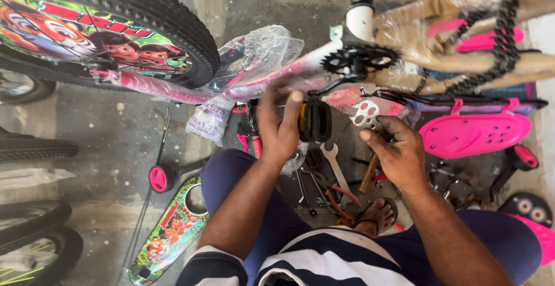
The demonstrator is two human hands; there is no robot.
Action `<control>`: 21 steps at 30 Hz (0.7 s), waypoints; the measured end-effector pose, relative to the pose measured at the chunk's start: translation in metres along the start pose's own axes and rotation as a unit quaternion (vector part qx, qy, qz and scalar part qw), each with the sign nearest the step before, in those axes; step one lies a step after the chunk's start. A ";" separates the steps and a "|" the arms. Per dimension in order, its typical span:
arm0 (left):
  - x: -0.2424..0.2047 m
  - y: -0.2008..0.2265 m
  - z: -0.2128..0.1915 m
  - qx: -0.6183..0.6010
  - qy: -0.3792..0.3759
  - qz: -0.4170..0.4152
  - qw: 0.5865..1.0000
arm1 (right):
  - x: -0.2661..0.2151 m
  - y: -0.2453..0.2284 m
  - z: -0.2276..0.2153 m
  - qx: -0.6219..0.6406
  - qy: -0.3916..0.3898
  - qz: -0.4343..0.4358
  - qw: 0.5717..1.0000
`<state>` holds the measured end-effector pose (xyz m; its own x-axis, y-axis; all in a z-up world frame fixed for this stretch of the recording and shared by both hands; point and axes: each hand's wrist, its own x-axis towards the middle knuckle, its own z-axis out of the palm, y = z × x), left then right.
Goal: The person assembles a bicycle pedal onto the crank arm of a child's bicycle. They use a wrench to tighten the pedal onto the crank arm, ensuring it is securely attached.
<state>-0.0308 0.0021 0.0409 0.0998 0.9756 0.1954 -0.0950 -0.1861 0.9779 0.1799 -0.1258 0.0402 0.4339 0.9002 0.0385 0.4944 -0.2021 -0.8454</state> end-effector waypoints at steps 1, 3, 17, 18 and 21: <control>-0.005 0.008 -0.002 0.030 0.014 0.082 0.996 | -0.005 0.000 -0.001 -0.006 0.007 -0.006 1.000; -0.021 0.025 -0.008 0.084 0.036 0.245 0.965 | -0.015 -0.001 -0.003 0.005 0.018 -0.024 1.000; -0.123 0.037 0.029 0.185 -0.140 0.175 0.957 | -0.096 0.021 -0.034 0.003 -0.007 -0.099 0.995; -0.118 0.036 0.024 0.170 -0.089 0.217 0.957 | -0.099 0.030 -0.035 0.021 -0.006 -0.074 0.997; -0.081 0.027 0.010 0.278 0.083 0.170 0.942 | -0.107 0.064 -0.036 0.039 -0.009 -0.003 0.999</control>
<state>-0.0313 -0.0834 0.0525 -0.0032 0.8449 0.5349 0.4444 -0.4779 0.7577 0.1925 -0.2485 0.0014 0.4178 0.9079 0.0353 0.4367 -0.1666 -0.8840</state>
